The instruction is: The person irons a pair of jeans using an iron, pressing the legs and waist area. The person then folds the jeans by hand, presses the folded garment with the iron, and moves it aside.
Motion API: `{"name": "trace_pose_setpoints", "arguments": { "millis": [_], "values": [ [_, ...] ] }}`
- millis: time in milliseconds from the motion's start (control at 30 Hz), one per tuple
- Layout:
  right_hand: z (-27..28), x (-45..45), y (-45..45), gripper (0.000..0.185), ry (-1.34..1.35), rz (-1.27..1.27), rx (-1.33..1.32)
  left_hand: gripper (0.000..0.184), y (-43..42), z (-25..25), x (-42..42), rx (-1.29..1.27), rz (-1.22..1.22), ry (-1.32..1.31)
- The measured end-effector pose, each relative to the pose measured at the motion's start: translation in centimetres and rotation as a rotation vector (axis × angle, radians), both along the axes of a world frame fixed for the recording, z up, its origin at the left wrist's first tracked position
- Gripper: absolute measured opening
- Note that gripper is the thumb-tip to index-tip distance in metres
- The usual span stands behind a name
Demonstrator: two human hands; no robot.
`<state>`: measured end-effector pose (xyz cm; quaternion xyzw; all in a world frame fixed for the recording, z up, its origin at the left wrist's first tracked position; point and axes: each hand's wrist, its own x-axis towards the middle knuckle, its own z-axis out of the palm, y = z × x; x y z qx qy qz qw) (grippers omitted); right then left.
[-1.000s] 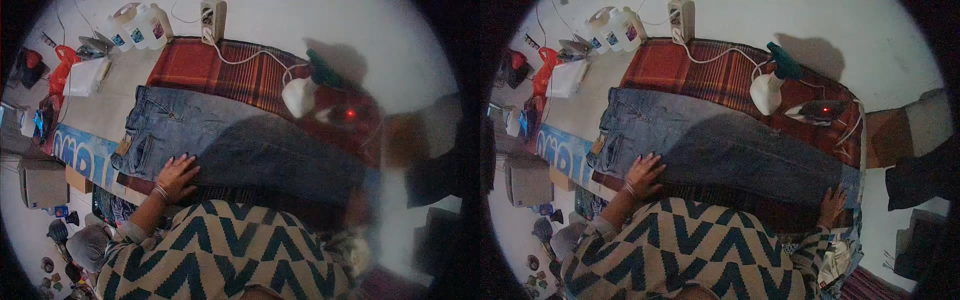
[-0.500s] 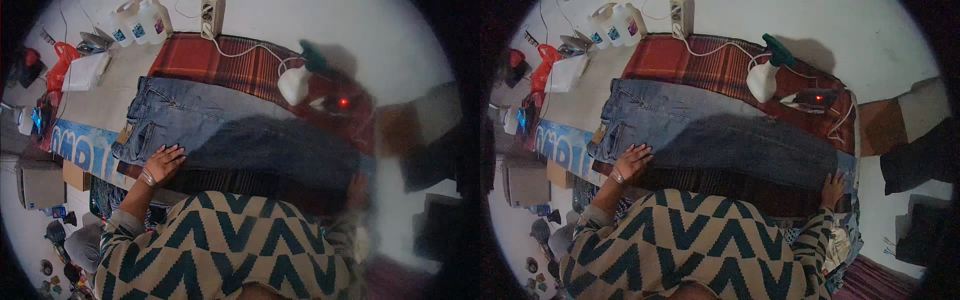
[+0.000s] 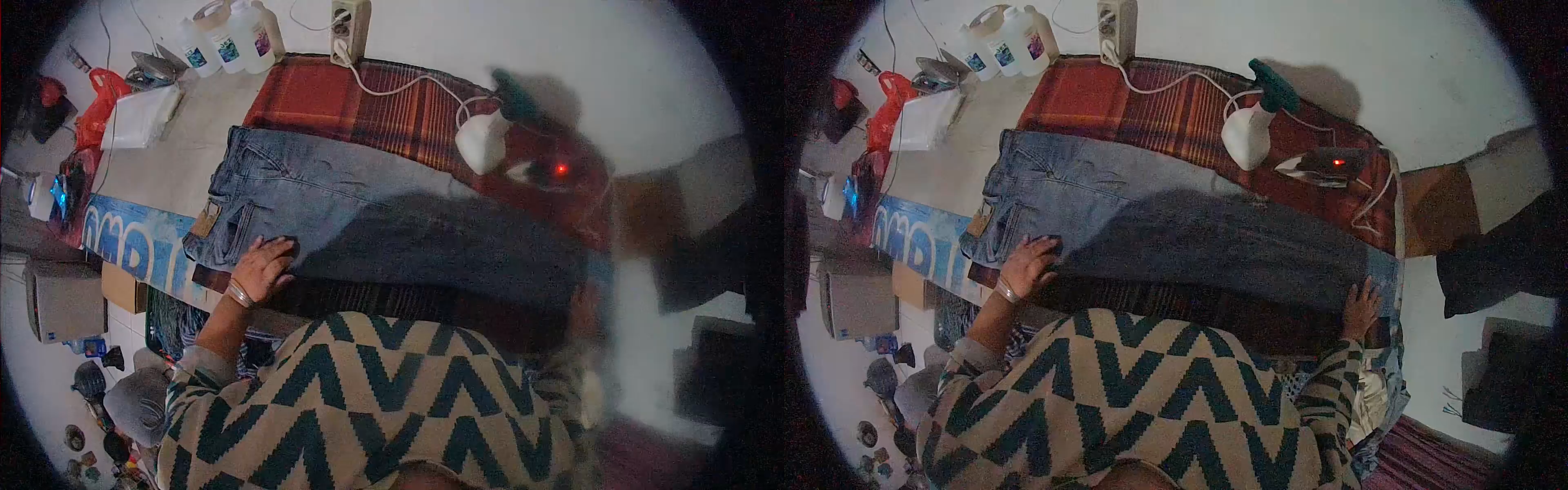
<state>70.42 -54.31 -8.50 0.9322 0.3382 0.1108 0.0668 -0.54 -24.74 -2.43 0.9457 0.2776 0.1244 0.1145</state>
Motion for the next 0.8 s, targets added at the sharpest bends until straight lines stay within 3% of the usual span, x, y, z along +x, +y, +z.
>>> {"name": "trace_pose_setpoints", "arguments": {
  "millis": [33,100,167,200,267,400,467,567,600,633,733,800],
  "values": [
    [1.0,-1.1,0.6,0.053,-0.049,0.035,0.019,0.033,-0.3,1.2,0.1,0.030,0.099,0.023],
    [6.0,-4.5,4.1,0.044,0.202,0.069,0.081,0.044,0.0,1.6,0.2,0.063,0.209,0.028],
    [12.7,-12.7,11.2,0.039,0.392,0.086,0.458,0.062,0.8,1.4,-0.6,0.088,0.604,0.238],
    [14.7,-15.2,14.3,0.040,0.387,0.198,0.542,0.067,1.1,0.9,-0.9,0.049,0.651,0.382],
    [16.6,-17.6,20.2,0.042,0.528,0.510,0.849,0.065,1.3,0.0,-1.1,0.021,0.647,0.378],
    [14.8,-16.0,32.0,0.041,0.893,0.620,0.982,0.062,0.7,0.7,-1.5,-0.024,0.701,0.352],
    [14.4,-17.5,35.3,0.039,0.985,0.636,0.962,0.057,0.4,-1.1,-4.1,0.085,0.766,0.231],
    [14.4,-20.2,38.6,0.037,1.086,0.642,0.863,0.051,0.9,-4.8,-5.4,-0.059,0.939,0.104],
    [14.9,-21.3,39.1,0.036,1.107,0.646,0.810,0.041,0.6,-5.4,-5.0,0.103,0.912,-0.031],
    [15.7,-22.8,39.2,0.035,1.128,0.648,0.747,0.041,0.5,-5.4,-4.5,0.102,0.929,-0.031],
    [17.9,-28.8,39.0,0.033,1.170,0.662,0.435,0.028,0.4,-5.6,-3.5,0.235,0.880,-0.320],
    [18.9,-33.6,39.1,0.032,1.210,0.698,0.174,0.025,0.8,-5.7,-2.9,0.231,0.884,-0.352]
  ]
}}
